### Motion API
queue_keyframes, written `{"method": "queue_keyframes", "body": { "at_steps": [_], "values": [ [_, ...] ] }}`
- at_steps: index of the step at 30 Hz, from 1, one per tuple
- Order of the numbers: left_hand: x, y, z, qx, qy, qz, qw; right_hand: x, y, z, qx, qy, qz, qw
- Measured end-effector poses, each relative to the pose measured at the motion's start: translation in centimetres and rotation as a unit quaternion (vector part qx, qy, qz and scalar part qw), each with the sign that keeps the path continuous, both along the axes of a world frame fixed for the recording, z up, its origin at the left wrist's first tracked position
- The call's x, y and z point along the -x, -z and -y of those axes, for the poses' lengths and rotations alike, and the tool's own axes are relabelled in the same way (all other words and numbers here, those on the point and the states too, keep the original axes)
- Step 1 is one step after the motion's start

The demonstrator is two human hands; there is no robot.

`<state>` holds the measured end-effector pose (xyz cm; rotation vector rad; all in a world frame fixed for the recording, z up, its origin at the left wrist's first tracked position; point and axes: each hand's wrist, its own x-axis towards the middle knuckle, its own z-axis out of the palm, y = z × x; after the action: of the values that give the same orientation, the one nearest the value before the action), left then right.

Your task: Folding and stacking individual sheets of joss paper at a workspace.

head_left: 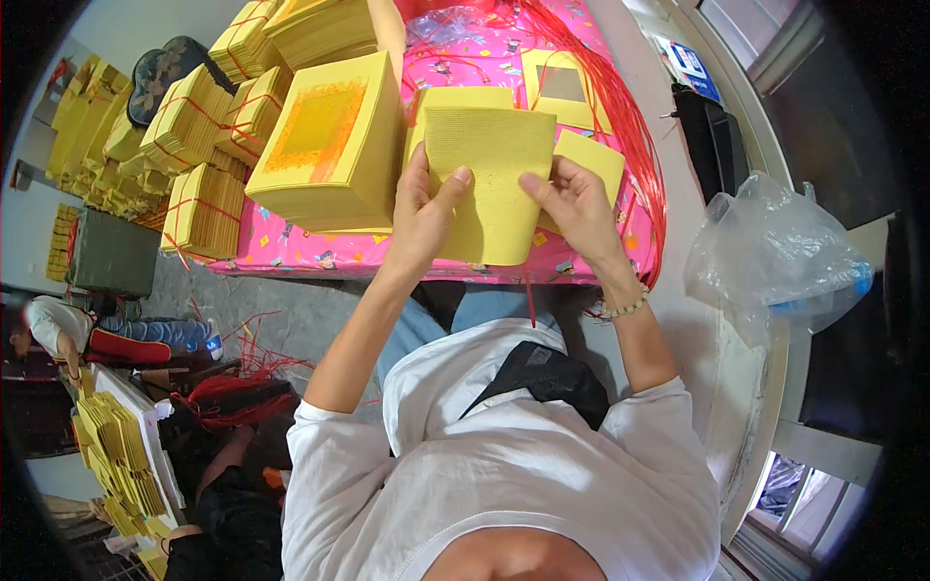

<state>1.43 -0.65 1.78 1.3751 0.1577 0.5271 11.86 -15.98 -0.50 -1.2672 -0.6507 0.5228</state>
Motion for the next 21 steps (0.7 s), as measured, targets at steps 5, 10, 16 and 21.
{"method": "queue_keyframes", "body": {
  "at_steps": [5, 10, 16, 21],
  "values": [
    [-0.6, -0.1, 0.2, 0.004, 0.019, -0.016, 1.0, 0.5, -0.1, 0.8, 0.018, 0.002, -0.013, 1.0],
    [-2.1, -0.8, 1.1, -0.007, 0.018, -0.01, 1.0, 0.6, 0.9, 2.1, 0.022, 0.013, -0.02, 0.999],
    [-4.5, -0.5, 2.2, -0.005, 0.007, -0.005, 1.0, 0.1, 1.5, 4.0, 0.028, 0.036, -0.031, 0.998],
    [-7.1, 0.0, 3.1, -0.045, 0.016, -0.022, 0.999, -0.7, 2.2, 5.8, 0.066, 0.061, -0.028, 0.996]
  ]
}}
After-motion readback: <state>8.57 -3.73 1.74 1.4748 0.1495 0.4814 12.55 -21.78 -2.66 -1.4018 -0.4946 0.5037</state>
